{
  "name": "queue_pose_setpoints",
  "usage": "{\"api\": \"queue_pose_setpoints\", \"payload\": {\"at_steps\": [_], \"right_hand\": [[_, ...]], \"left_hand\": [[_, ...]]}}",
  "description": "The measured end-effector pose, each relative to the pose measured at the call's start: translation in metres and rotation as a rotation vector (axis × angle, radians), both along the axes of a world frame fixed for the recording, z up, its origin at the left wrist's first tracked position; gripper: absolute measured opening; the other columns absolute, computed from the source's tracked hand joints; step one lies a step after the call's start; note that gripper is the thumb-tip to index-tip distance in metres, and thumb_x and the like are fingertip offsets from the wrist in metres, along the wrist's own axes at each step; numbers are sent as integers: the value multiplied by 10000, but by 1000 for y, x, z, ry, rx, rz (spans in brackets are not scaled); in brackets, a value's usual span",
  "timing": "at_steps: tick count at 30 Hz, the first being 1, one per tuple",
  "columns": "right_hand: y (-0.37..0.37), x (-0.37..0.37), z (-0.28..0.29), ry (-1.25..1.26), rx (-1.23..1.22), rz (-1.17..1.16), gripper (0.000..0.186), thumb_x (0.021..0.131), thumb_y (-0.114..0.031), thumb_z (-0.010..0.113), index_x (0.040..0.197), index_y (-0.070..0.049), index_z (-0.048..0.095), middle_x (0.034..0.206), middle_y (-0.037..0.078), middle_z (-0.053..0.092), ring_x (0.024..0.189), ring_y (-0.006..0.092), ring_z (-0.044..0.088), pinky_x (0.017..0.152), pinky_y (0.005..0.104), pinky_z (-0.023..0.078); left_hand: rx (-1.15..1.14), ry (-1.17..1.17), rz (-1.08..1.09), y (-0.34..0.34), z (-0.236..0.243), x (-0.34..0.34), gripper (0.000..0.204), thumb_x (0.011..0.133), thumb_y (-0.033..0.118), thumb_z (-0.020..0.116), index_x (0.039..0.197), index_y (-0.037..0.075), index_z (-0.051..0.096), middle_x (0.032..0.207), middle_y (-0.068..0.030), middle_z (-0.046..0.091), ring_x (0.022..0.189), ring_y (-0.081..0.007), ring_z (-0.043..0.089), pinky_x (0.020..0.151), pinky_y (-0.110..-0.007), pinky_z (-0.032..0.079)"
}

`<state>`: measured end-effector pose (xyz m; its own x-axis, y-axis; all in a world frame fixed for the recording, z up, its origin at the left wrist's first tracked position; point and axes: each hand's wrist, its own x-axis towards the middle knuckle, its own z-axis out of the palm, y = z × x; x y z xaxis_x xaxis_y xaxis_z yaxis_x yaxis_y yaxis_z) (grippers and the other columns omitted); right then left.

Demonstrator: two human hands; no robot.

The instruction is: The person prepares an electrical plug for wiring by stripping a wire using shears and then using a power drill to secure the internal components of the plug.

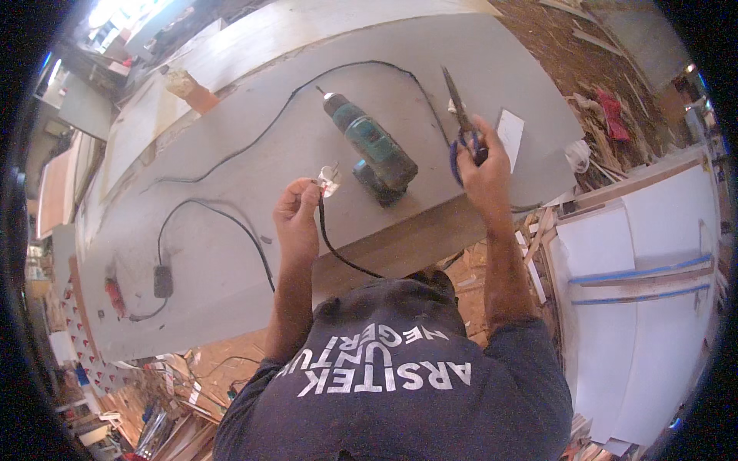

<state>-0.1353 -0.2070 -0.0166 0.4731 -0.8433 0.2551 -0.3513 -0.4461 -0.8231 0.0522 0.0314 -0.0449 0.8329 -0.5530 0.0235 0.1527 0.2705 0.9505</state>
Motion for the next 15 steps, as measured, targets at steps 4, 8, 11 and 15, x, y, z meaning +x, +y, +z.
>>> {"api": "queue_pose_setpoints", "payload": {"at_steps": [4, 8, 11, 15], "right_hand": [[96, 9, 49, -262, 281, 326, 484, 882, -13, 713, 1334, -36, 543, 890, 10, 642, 800, 89, 635, 737, 241, 516], [131, 48, 21, -435, 320, 322, 508, 889, -41, 729, 1346, -77, 509, 1020, 45, 696, 841, 94, 661, 750, 261, 540], [134, 49, 18, -492, 314, 369, 554, 884, -44, 731, 1374, -80, 474, 1096, 89, 697, 864, 115, 671, 752, 266, 546], [149, 35, 31, -377, 42, 499, 556, 878, -65, 726, 1369, -54, 464, 1133, 141, 681, 904, 173, 684, 764, 295, 549]], "left_hand": [[121, -248, 36, -13, -3, -13, 72, 973, 82, 670, 1010, 21, 660, 875, 10, 648, 787, -74, 549, 732, -242, 461], [140, -459, 64, -21, -2, -20, 70, 946, 74, 692, 979, 24, 657, 865, -9, 644, 771, -100, 545, 726, -250, 459], [149, -475, 76, -19, 1, -20, 69, 933, 71, 702, 964, 21, 666, 861, -27, 643, 768, -110, 550, 721, -260, 462], [179, -447, 76, -13, 4, -16, 71, 931, 72, 705, 964, 13, 682, 867, -31, 647, 768, -110, 552, 718, -263, 465]]}}
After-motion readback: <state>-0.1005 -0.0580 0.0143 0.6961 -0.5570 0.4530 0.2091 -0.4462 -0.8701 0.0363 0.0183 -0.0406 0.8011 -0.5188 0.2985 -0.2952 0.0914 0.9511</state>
